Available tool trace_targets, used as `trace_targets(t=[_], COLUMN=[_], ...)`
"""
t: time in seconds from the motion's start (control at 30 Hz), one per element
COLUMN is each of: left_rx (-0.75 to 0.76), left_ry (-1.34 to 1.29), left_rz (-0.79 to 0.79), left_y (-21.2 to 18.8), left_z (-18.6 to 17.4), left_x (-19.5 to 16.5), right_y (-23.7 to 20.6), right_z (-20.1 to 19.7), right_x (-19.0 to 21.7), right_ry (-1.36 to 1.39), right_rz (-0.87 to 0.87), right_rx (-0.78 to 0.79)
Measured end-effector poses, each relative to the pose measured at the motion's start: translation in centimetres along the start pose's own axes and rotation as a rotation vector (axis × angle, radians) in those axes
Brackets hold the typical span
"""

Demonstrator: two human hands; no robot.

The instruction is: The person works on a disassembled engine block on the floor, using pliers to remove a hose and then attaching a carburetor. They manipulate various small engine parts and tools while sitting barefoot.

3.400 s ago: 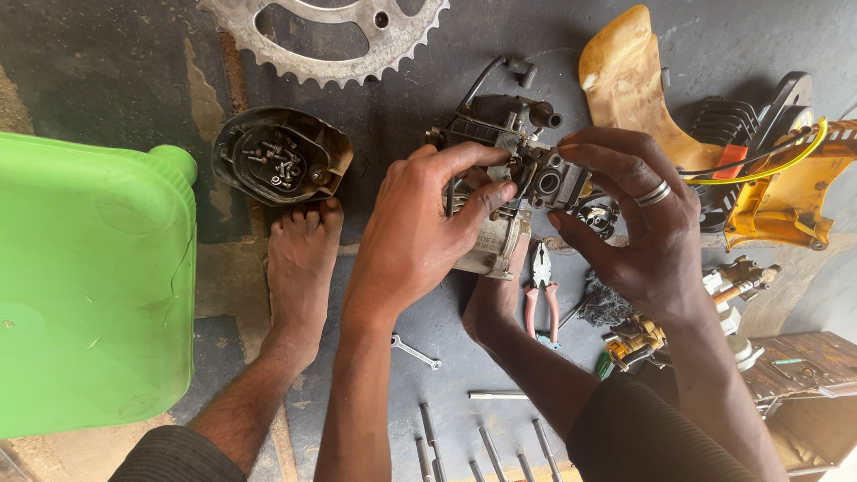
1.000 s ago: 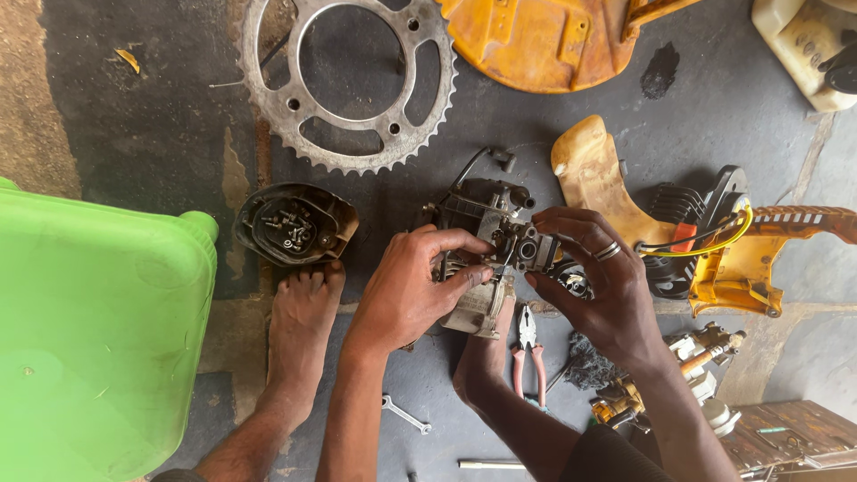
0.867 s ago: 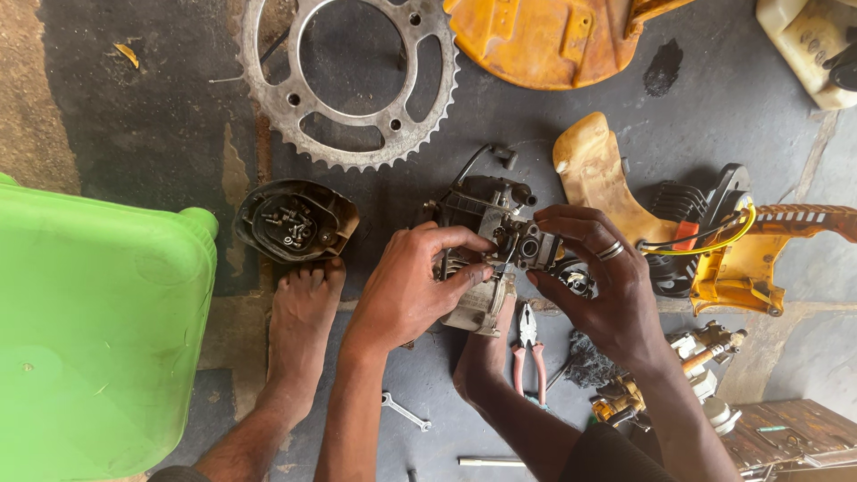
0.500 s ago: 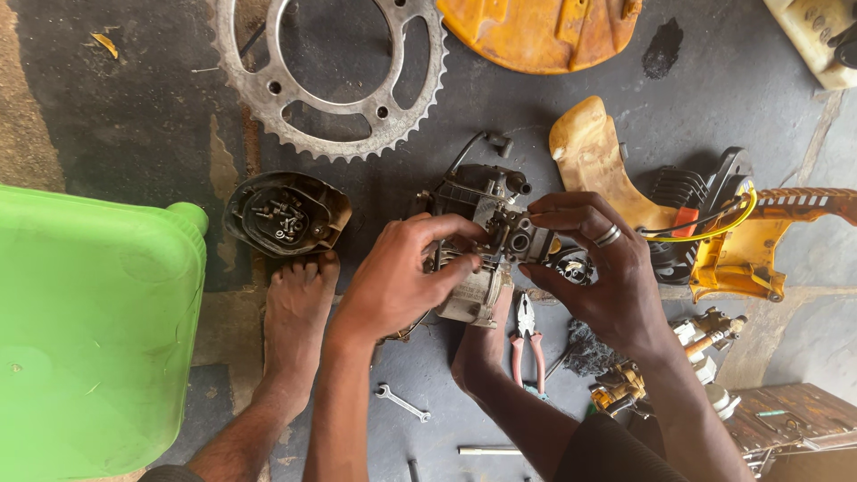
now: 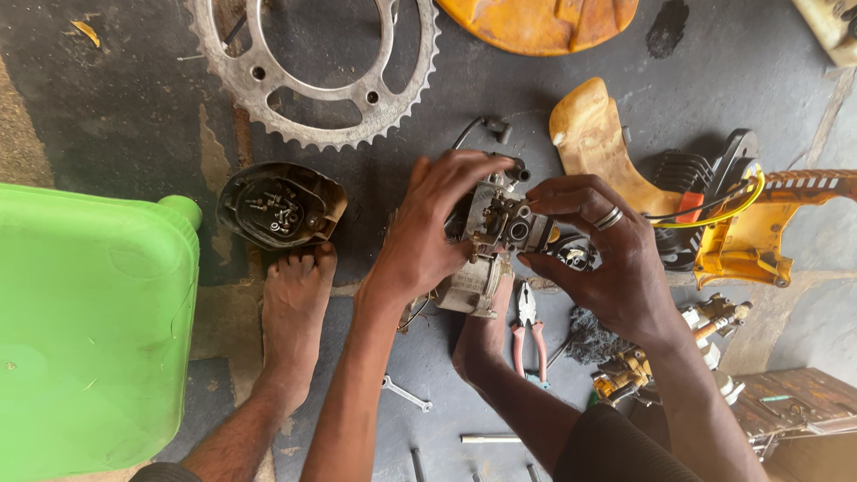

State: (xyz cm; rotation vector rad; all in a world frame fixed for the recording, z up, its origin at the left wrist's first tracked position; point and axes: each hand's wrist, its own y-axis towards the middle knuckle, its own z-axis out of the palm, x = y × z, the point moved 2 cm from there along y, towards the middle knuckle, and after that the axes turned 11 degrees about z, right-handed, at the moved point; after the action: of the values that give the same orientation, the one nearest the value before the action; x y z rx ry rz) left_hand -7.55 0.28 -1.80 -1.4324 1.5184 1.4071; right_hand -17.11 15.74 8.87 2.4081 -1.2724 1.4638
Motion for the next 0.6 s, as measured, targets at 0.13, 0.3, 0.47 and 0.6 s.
trace_targets(t=[0.13, 0.3, 0.47, 0.6], left_rx=[0.127, 0.09, 0.117, 0.14], left_ry=[-0.077, -0.097, -0.109, -0.016], left_rz=[-0.042, -0.011, -0.051, -0.008], left_y=[0.3, 0.5, 0.4, 1.1], left_z=[-0.4, -0.1, 0.1, 0.4], left_x=[0.2, 0.3, 0.8, 1.3], right_y=[0.0, 0.1, -0.1, 0.0], right_z=[-0.1, -0.1, -0.1, -0.1], right_x=[0.3, 0.3, 0.2, 0.1], right_ry=[-0.001, -0.02, -0.021, 0.0], right_rz=[-0.012, -0.014, -0.012, 0.027], right_rx=[-0.006, 0.005, -0.005, -0.029])
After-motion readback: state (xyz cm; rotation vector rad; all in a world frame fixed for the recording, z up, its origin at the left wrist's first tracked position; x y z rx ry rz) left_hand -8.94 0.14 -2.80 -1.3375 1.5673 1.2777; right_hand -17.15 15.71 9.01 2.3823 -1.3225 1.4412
